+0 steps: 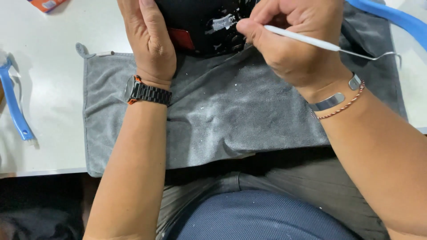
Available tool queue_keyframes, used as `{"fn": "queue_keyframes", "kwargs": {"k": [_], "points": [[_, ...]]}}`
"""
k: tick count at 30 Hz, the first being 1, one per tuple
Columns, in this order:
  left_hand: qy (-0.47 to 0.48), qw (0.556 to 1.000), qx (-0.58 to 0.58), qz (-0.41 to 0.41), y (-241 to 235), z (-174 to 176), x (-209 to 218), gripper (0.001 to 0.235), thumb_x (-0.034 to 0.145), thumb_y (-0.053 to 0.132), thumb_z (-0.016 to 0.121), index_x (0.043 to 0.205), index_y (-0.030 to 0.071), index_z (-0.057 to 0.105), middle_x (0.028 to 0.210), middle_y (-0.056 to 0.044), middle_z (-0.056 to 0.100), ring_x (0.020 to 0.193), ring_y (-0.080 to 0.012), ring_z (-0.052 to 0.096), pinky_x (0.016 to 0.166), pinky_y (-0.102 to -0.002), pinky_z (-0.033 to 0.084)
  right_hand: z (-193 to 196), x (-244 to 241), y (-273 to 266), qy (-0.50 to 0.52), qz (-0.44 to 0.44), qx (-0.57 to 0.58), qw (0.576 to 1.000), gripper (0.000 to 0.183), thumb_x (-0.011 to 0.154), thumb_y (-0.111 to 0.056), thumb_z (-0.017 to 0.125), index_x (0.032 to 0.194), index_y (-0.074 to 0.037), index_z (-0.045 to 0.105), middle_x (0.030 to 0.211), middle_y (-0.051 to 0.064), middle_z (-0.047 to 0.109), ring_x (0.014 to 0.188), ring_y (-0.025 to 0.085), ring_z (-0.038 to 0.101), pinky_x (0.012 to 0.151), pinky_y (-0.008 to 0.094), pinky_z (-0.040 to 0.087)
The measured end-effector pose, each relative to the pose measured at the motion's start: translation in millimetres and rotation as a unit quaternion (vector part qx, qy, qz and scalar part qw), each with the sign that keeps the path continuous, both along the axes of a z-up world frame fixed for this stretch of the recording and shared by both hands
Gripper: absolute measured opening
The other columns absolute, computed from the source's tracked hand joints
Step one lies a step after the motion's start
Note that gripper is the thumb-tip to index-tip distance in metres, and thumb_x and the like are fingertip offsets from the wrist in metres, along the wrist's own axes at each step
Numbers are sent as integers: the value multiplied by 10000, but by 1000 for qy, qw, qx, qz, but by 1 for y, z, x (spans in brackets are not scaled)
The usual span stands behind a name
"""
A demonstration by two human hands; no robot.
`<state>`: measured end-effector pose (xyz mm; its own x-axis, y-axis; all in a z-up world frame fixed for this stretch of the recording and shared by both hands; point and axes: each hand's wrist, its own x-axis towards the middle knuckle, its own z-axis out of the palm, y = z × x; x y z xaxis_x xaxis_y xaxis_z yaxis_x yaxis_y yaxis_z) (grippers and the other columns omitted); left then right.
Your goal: The person scrapes residue off a black helmet using a white tool, then applies a white substance and scrubs the area with a blue brush. The helmet is held over a gray cloth on a white countertop.
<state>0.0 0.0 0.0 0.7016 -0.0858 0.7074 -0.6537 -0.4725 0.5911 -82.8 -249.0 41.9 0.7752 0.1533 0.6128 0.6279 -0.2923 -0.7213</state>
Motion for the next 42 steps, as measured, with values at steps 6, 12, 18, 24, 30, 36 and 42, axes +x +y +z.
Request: {"fn": "queue_keyframes", "kwargs": {"k": [6, 12, 18, 24, 30, 36, 42], "points": [[20, 1000, -2, 6, 10, -21, 11, 441, 1245, 329, 328, 1668, 206, 304, 1760, 10, 302, 1727, -191, 263, 1519, -364, 209, -1, 4, -1, -37, -41, -37, 998, 329, 992, 127, 916, 787, 51, 671, 855, 163, 728, 753, 203, 664, 612, 268, 494], [29, 999, 6, 14, 6, -13, 6, 479, 1242, 342, 319, 1695, 203, 249, 1800, -7, 208, 1756, -197, 164, 1542, -392, 152, -2, 8, 1, -1, -37, 8, 999, 295, 964, 128, 903, 803, 48, 669, 861, 177, 728, 761, 202, 688, 638, 265, 537], [40, 999, 7, 0, 1, -1, 0, 505, 1220, 320, 298, 1700, 183, 221, 1806, -28, 188, 1759, -213, 129, 1542, -415, 130, 1, 9, 1, -18, -36, 9, 999, 266, 973, 144, 872, 810, 68, 676, 845, 192, 719, 755, 226, 688, 657, 293, 568], [32, 999, 5, 1, 2, -6, 2, 491, 1232, 317, 294, 1703, 197, 220, 1805, -6, 187, 1756, -195, 115, 1539, -413, 130, -1, 11, 1, -22, -12, 17, 1000, 295, 972, 161, 870, 806, 70, 644, 854, 210, 703, 754, 242, 674, 664, 306, 558], [26, 1000, -8, -11, 1, -6, 1, 482, 1237, 295, 316, 1704, 209, 231, 1808, 13, 183, 1763, -194, 126, 1548, -407, 134, -4, 11, 3, -17, -25, 33, 999, 305, 960, 155, 873, 797, 66, 631, 860, 219, 705, 770, 254, 686, 671, 313, 554], [36, 999, -9, -9, 1, -5, 0, 486, 1238, 305, 315, 1706, 213, 223, 1814, -1, 163, 1767, -206, 105, 1549, -417, 115, -3, 12, 1, -21, -26, 38, 999, 287, 975, 171, 872, 826, 90, 641, 890, 242, 705, 798, 273, 693, 687, 325, 578], [27, 1000, -1, -1, 1, -5, 2, 489, 1221, 276, 321, 1694, 182, 239, 1799, -24, 207, 1754, -210, 149, 1538, -399, 153, -5, 13, 0, -37, -31, 23, 999, 290, 977, 162, 884, 828, 87, 646, 891, 240, 710, 812, 279, 696, 698, 335, 568]]}}
